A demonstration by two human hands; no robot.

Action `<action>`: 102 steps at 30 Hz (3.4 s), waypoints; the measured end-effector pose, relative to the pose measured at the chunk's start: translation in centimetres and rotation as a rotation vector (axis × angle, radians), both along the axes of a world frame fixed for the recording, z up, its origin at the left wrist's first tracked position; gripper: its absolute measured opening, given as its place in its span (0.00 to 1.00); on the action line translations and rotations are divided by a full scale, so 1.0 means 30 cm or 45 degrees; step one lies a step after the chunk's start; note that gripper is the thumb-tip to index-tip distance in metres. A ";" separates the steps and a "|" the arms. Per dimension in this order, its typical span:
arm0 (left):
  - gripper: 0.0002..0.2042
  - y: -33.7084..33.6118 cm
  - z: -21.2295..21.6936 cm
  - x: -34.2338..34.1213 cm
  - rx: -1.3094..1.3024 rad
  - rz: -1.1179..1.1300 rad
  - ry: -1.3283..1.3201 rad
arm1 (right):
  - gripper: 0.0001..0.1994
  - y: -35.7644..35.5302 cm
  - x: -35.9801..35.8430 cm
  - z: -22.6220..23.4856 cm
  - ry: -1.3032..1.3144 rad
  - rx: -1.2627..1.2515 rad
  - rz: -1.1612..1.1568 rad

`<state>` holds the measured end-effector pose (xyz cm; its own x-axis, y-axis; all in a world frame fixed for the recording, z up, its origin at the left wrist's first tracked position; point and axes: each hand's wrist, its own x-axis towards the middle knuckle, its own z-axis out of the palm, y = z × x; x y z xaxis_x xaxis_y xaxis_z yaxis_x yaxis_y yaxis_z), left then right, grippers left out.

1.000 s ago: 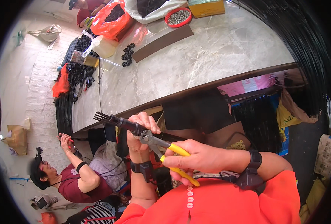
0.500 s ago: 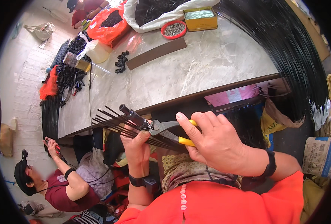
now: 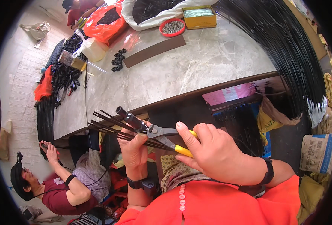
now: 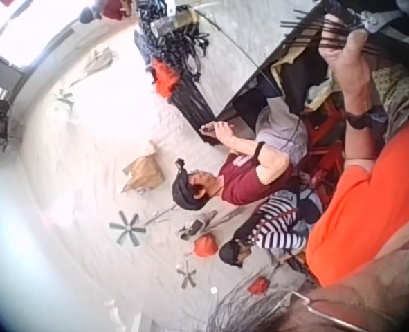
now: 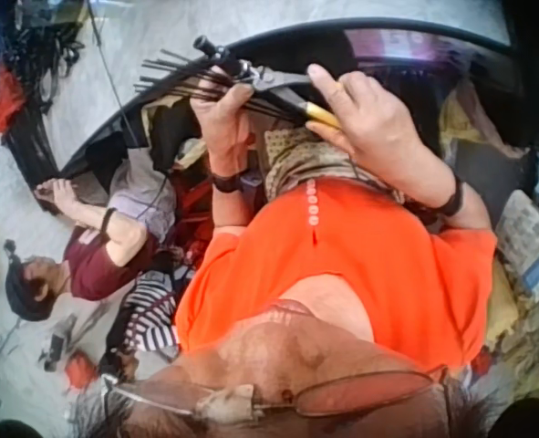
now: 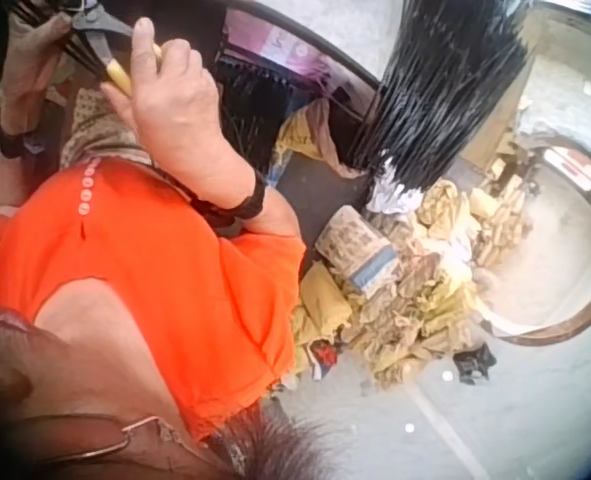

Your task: The person inserts black umbrella ribs into a central hub, secures them with a wire loop by hand, and uses yellow-handled pliers to twist and cut the wire.

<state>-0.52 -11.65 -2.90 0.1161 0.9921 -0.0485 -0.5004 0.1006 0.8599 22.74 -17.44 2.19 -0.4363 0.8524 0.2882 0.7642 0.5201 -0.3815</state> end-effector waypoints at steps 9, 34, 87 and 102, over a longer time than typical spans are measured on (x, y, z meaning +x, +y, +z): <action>0.19 0.032 0.005 -0.007 0.033 -0.174 0.033 | 0.29 0.043 0.073 0.072 0.534 -0.703 0.118; 0.14 0.083 -0.023 -0.004 0.111 -0.505 -0.297 | 0.21 0.041 0.065 0.091 0.858 -1.520 0.224; 0.13 0.068 -0.037 -0.067 0.035 0.076 -0.013 | 0.10 0.183 -0.005 0.033 0.602 -1.310 0.228; 0.15 0.062 -0.018 -0.063 0.021 0.044 -0.048 | 0.13 0.168 -0.044 -0.051 0.869 -1.258 0.247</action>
<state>-2.42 -9.79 -3.43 0.0832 0.9961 -0.0287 -0.5353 0.0689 0.8418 21.43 -12.40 0.65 -0.5932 0.7719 -0.2286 0.1936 -0.1388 -0.9712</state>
